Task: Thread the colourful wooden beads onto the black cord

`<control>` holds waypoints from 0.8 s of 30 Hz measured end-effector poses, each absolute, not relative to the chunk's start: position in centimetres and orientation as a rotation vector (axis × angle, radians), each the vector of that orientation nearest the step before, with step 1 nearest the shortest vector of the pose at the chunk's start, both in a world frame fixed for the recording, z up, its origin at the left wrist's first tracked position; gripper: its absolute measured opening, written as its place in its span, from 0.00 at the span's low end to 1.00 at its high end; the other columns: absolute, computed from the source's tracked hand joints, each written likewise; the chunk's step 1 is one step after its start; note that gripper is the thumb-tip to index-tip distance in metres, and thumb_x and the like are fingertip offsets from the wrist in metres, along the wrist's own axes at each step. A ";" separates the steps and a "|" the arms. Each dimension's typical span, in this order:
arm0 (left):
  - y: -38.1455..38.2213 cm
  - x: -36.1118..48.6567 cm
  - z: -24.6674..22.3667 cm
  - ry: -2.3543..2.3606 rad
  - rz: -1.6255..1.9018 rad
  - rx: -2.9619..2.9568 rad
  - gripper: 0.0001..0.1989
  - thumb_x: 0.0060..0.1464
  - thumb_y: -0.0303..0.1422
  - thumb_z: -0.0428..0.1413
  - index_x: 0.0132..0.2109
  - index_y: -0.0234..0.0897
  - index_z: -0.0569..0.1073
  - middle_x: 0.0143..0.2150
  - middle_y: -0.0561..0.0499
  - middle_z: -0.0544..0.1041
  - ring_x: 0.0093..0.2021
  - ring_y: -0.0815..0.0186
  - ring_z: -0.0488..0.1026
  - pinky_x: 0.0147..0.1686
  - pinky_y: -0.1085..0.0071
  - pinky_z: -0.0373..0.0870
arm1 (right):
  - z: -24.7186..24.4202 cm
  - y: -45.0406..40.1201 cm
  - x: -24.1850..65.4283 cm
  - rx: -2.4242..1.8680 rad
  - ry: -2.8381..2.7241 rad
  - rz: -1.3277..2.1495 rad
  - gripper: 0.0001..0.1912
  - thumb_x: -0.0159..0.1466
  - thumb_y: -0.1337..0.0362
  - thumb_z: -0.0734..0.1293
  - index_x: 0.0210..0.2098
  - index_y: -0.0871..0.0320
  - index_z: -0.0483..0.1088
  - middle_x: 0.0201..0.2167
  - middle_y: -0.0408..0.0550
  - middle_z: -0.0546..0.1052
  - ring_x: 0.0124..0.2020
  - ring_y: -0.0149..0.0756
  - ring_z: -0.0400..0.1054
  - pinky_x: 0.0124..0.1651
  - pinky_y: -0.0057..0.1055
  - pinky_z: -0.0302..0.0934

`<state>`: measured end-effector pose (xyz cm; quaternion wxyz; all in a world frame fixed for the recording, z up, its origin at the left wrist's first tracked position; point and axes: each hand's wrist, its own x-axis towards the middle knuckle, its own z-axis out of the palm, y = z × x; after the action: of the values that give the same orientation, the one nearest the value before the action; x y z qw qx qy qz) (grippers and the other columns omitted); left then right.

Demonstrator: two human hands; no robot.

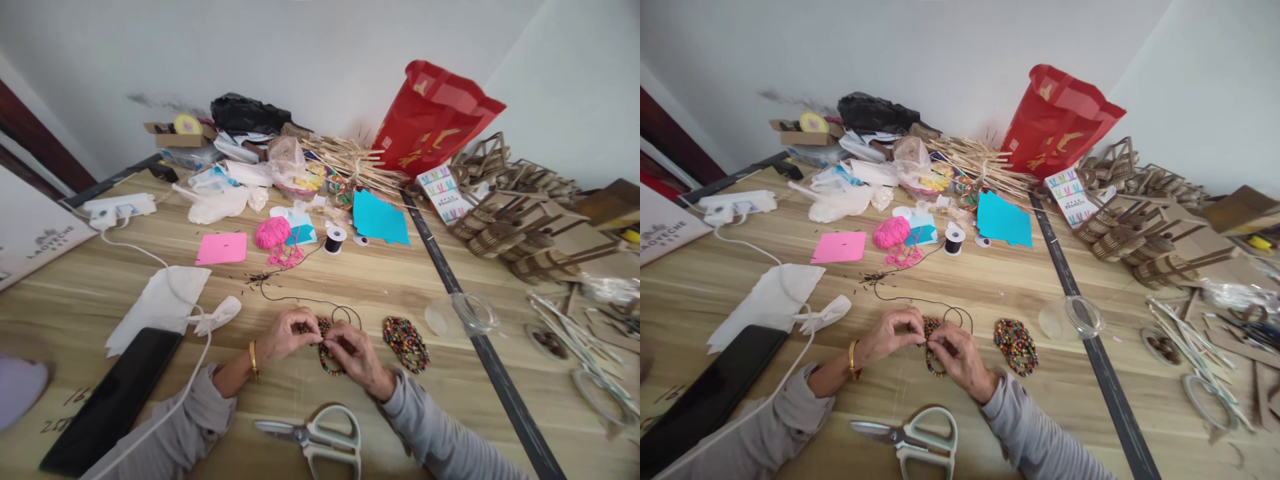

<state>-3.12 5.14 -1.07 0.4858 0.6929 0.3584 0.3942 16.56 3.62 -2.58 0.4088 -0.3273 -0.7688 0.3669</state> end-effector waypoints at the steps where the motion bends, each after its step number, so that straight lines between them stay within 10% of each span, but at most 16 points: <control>1: 5.1 -3.1 -1.0 0.872 0.956 1.687 0.09 0.49 0.34 0.61 0.28 0.32 0.75 0.29 0.49 0.75 0.33 0.65 0.71 0.38 0.69 0.67 | -2.5 3.7 16.6 -0.801 -1.953 0.902 0.05 0.65 0.65 0.63 0.33 0.58 0.69 0.27 0.47 0.72 0.29 0.32 0.65 0.33 0.27 0.61; 24: 5.6 -5.6 0.4 1.485 0.550 2.112 0.06 0.54 0.26 0.56 0.34 0.36 0.78 0.33 0.49 0.77 0.37 0.64 0.73 0.40 0.71 0.67 | -2.6 3.6 16.8 -0.800 -1.953 0.800 0.05 0.66 0.66 0.63 0.35 0.58 0.69 0.29 0.48 0.73 0.32 0.34 0.66 0.35 0.30 0.62</control>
<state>-5.62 5.61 0.37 0.2485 0.7751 0.5448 0.2017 16.77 3.64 -2.59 0.4282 -0.3202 -0.7820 0.3202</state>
